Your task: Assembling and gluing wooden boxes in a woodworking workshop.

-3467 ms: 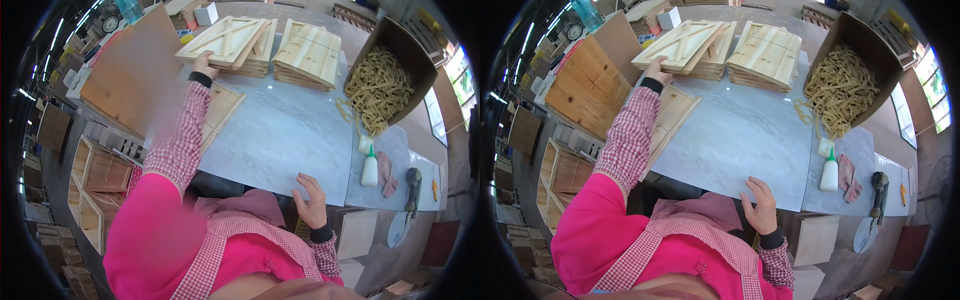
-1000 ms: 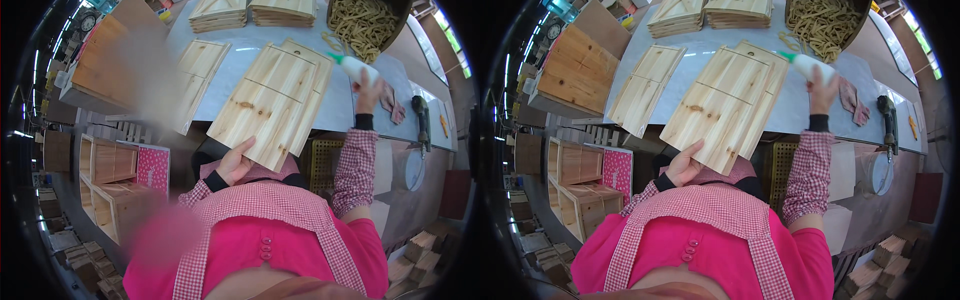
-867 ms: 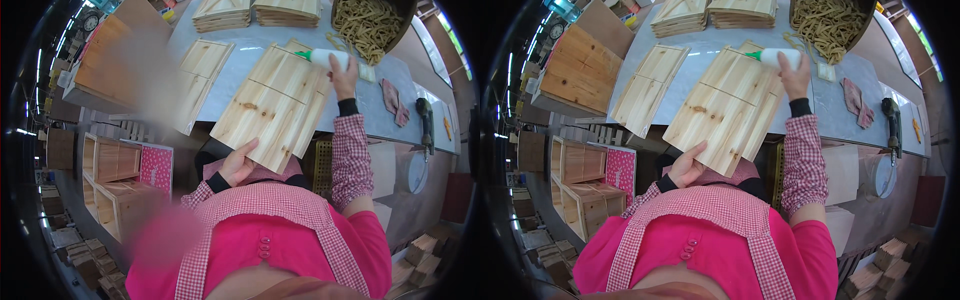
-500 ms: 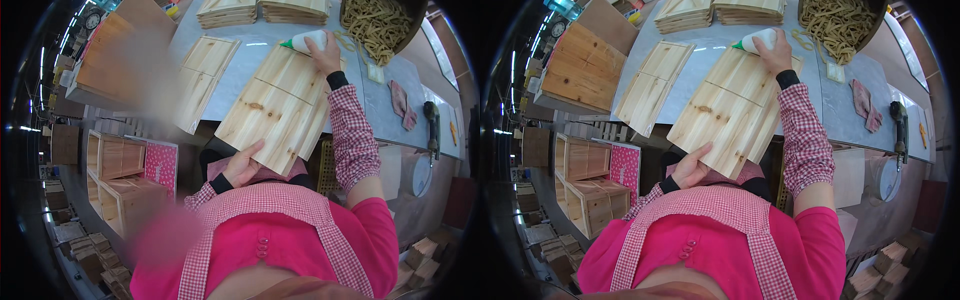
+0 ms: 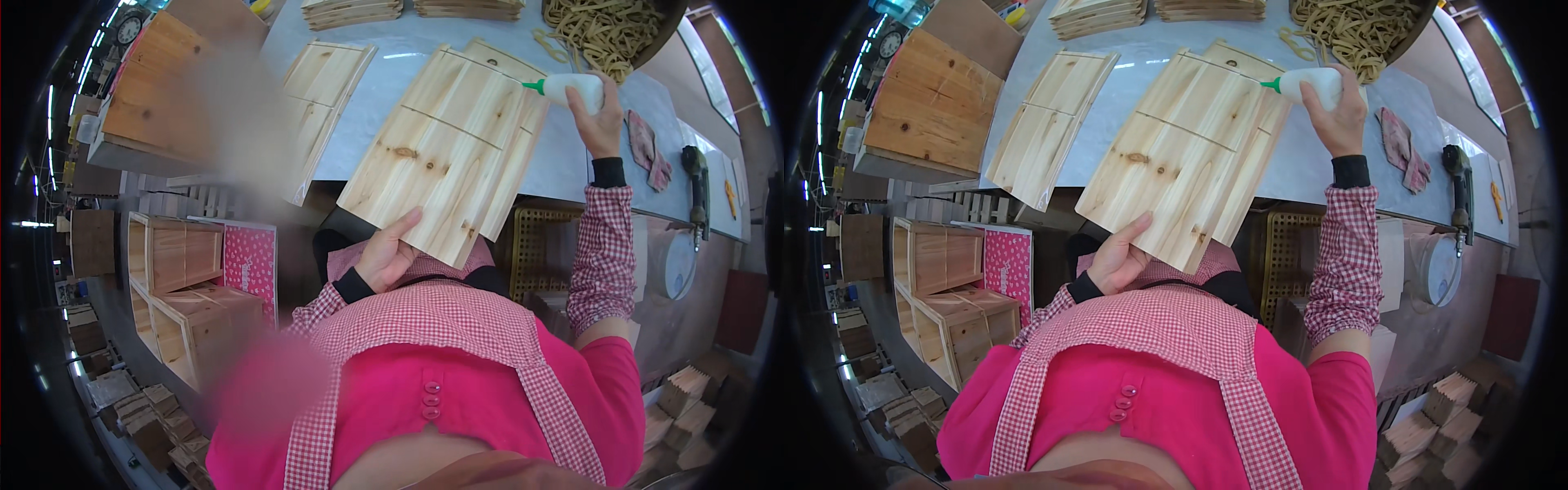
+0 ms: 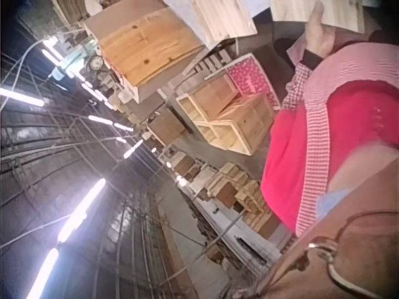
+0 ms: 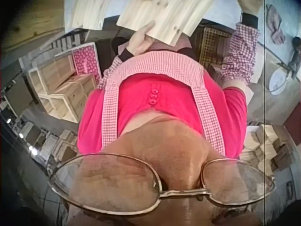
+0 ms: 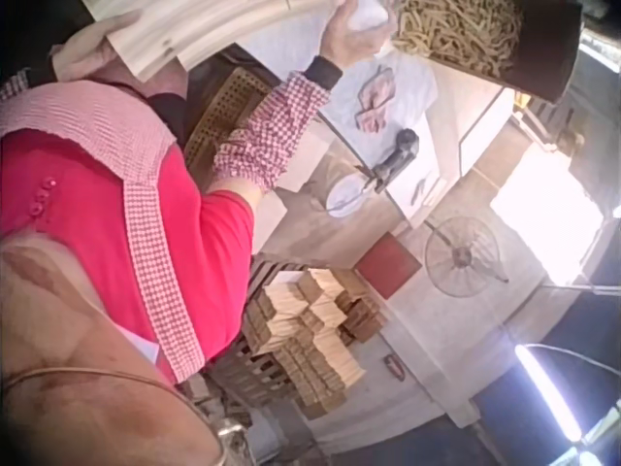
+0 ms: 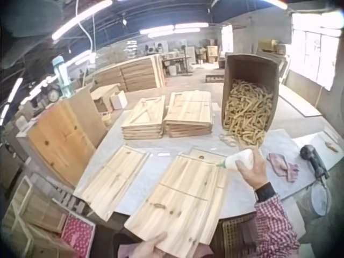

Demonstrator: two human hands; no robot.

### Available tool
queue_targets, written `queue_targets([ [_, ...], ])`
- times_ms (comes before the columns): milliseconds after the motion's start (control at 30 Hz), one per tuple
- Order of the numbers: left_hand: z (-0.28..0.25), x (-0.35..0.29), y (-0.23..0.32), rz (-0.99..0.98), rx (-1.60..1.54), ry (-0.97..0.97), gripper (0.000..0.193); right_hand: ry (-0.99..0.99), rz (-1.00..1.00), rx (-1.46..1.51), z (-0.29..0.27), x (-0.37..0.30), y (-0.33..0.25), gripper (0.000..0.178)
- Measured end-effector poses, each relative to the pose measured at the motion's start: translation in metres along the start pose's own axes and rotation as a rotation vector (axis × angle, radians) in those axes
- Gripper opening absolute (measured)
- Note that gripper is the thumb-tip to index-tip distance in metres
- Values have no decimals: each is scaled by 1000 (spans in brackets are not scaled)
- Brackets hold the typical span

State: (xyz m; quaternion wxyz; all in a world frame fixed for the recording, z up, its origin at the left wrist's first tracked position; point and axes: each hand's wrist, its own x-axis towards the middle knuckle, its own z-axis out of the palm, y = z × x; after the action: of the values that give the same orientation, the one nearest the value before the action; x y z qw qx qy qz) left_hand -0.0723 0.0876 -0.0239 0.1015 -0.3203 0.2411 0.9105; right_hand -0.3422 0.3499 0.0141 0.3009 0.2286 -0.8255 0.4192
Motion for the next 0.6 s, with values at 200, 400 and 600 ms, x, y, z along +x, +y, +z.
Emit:
queue_targets([
  [200,-2,0,-1,19,-14,-2,44,-152,470,492,45,-30,-53,46],
  [400,-3,0,-1,18,-2,2,43,-172,120,461,101,-38,-92,45],
  [600,-4,1,-1,23,4,4,44,-213,-109,324,75,-29,-94,40],
])
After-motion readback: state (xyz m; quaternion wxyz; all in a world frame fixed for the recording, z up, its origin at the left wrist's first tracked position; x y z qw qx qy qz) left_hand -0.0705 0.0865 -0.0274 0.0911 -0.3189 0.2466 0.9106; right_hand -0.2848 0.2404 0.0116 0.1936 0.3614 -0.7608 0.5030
